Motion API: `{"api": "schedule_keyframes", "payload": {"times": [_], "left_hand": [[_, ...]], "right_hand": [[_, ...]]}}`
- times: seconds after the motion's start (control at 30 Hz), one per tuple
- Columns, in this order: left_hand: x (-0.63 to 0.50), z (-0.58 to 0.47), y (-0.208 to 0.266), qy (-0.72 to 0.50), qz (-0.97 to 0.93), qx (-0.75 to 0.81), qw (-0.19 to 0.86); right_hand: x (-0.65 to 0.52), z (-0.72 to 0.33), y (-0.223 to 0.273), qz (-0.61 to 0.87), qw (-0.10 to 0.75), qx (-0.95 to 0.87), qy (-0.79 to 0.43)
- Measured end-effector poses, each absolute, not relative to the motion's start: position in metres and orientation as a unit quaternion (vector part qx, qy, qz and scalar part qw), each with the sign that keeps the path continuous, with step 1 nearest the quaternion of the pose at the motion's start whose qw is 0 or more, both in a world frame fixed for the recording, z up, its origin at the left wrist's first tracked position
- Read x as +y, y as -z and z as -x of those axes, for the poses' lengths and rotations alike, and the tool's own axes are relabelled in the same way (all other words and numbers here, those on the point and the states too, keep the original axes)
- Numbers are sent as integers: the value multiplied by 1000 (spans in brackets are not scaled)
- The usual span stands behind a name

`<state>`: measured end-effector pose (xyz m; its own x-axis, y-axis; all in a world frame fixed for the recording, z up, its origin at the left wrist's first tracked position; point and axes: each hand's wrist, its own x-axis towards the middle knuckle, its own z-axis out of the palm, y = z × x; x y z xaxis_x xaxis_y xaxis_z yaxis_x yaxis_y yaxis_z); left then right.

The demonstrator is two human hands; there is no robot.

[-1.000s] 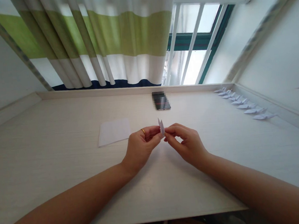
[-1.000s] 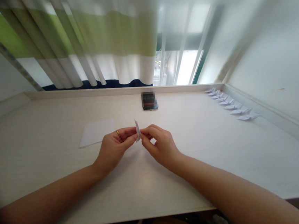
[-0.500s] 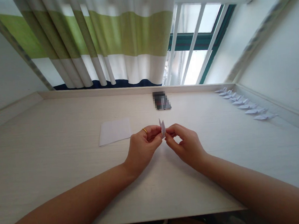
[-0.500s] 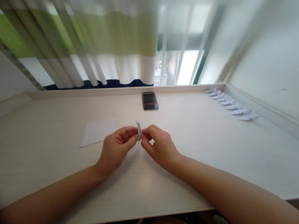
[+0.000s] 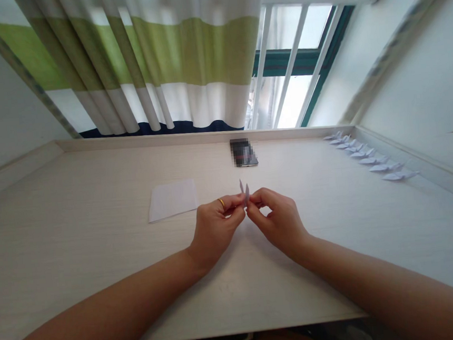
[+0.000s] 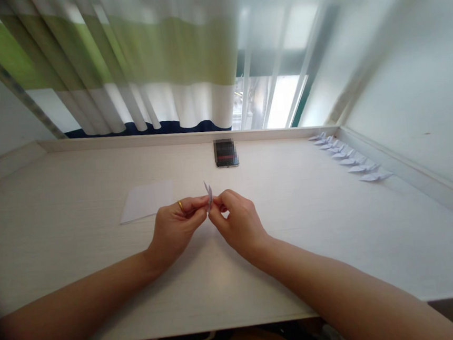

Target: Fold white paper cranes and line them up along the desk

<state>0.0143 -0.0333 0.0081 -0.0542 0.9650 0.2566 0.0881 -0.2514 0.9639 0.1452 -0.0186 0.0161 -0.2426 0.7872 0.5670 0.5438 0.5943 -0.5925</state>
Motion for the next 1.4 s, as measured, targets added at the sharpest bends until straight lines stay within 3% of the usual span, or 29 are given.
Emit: {"api": "schedule_keyframes", "payload": {"times": [0.5, 0.77, 1.07, 1.4], "left_hand": [[-32, -14, -8, -558, -608, 455, 336], [-32, -12, -14, -603, -522, 421, 431], [-25, -8, -16, -576, -485, 390, 530], [-23, -7, -15, -584, -449, 422, 528]], "right_hand": [[-9, -152, -15, 364, 437, -799, -192], [-10, -154, -17, 369, 462, -774, -226], [-9, -153, -19, 339, 476, -698, -413], [-7, -152, -20, 364, 438, -606, -555]]}}
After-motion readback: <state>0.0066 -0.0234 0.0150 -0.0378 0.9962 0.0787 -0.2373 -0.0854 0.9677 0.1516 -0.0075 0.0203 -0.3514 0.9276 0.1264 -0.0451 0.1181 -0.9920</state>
